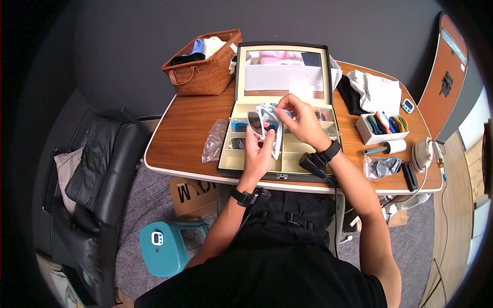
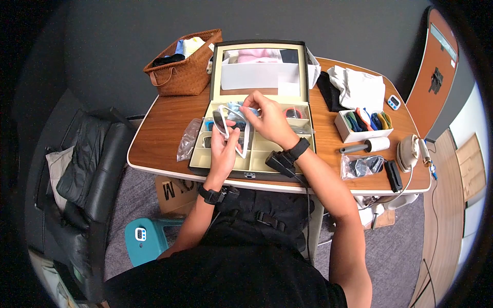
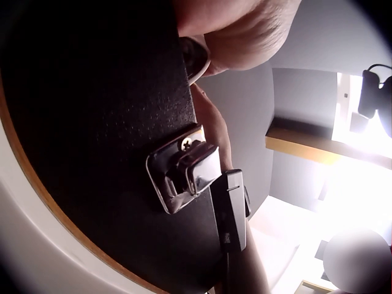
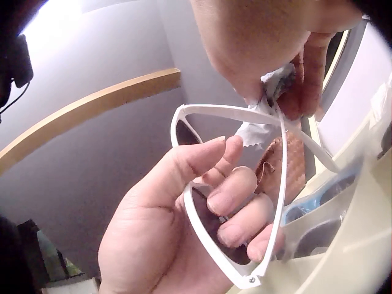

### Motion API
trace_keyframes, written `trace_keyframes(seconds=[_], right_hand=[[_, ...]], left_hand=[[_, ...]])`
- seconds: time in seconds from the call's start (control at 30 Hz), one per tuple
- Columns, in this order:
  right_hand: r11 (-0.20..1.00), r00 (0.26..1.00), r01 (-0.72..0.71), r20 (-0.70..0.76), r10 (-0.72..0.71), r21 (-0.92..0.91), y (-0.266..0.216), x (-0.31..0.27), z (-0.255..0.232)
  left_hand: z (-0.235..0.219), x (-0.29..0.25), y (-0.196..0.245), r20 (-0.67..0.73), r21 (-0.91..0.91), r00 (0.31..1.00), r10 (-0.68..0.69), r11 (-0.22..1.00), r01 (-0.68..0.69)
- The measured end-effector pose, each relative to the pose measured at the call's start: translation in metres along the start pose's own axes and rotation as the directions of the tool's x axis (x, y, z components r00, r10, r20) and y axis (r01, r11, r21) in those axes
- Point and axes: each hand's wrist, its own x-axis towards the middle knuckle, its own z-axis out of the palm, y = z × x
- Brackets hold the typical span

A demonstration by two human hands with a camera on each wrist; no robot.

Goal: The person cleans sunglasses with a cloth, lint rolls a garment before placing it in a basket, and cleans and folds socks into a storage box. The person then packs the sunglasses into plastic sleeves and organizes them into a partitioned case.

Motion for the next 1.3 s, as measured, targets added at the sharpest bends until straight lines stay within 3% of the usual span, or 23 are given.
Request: trace_keyframes(seconds=[0.13, 0.2, 0.37, 0.43, 0.47, 0.57, 0.6, 0.67, 0.73, 0.83, 0.87, 0.93, 1.03, 1.13, 1.27, 1.3], right_hand=[[0.997, 0.997, 0.005, -0.072, 0.001, 0.073, 0.007, 0.000, 0.005], [0.990, 0.980, -0.098, -0.162, 0.113, 0.097, 0.011, 0.001, 0.004], [0.988, 0.969, -0.027, -0.237, 0.062, 0.150, 0.012, 0.002, 0.006], [0.912, 0.978, 0.019, -0.197, 0.069, 0.411, 0.006, 0.000, 0.005], [0.912, 0.978, 0.019, -0.196, 0.068, 0.411, 0.002, -0.001, 0.004], [0.822, 0.998, -0.070, 0.037, 0.059, 0.566, -0.007, -0.002, 0.001], [0.821, 0.998, -0.069, 0.037, 0.058, 0.566, -0.007, -0.002, -0.001], [0.943, 0.985, 0.017, 0.158, -0.073, 0.333, -0.004, -0.002, -0.005], [0.927, 0.988, 0.007, 0.139, -0.063, 0.374, -0.006, -0.003, -0.002], [0.985, 0.975, 0.113, 0.177, -0.136, 0.133, -0.014, -0.001, -0.006], [0.985, 0.975, 0.112, 0.178, -0.135, 0.134, -0.013, -0.001, -0.006], [0.988, 0.968, 0.136, 0.222, -0.117, -0.074, -0.006, 0.000, -0.006], [0.958, 0.967, 0.233, 0.146, -0.209, -0.169, 0.000, -0.003, -0.002], [0.944, 0.953, 0.272, 0.191, -0.236, -0.188, 0.002, -0.004, -0.002], [0.944, 0.949, 0.277, 0.205, -0.239, -0.180, 0.001, -0.003, -0.001], [0.953, 0.958, 0.269, 0.141, -0.250, -0.143, 0.001, -0.002, -0.001]], left_hand=[[-0.003, 0.001, -0.004, 0.015, 0.050, 1.000, -0.009, 0.999, 0.008], [-0.003, 0.001, -0.003, 0.022, 0.053, 0.999, -0.041, 0.998, 0.039], [0.000, 0.000, 0.001, 0.018, 0.109, 0.999, -0.044, 0.993, 0.041], [0.000, 0.001, -0.005, 0.062, 0.113, 0.998, -0.023, 0.993, 0.016], [0.000, 0.002, -0.007, 0.107, 0.115, 0.994, -0.002, 0.993, -0.010], [-0.001, 0.002, -0.006, 0.091, 0.137, 0.996, -0.008, 0.991, -0.005], [-0.001, 0.002, -0.005, 0.077, 0.109, 0.997, -0.012, 0.994, 0.004], [-0.003, 0.003, -0.009, 0.062, 0.111, 0.998, -0.013, 0.994, 0.006], [-0.003, 0.004, -0.012, 0.047, 0.112, 0.999, -0.014, 0.994, 0.008], [-0.001, 0.004, -0.006, 0.000, 0.048, 1.000, 0.017, 0.999, -0.017], [0.000, 0.004, -0.004, -0.001, 0.048, 1.000, 0.016, 0.999, -0.016], [0.000, 0.003, -0.003, -0.045, 0.013, 0.999, 0.024, 1.000, -0.023], [-0.002, 0.005, -0.005, -0.057, 0.020, 0.997, 0.057, 0.998, -0.056], [0.000, 0.005, -0.005, -0.090, 0.030, 0.992, 0.087, 0.996, -0.085], [0.000, 0.005, -0.002, -0.123, -0.004, 0.990, 0.072, 0.997, -0.073], [-0.001, 0.005, -0.003, -0.122, -0.004, 0.990, 0.071, 0.997, -0.072]])
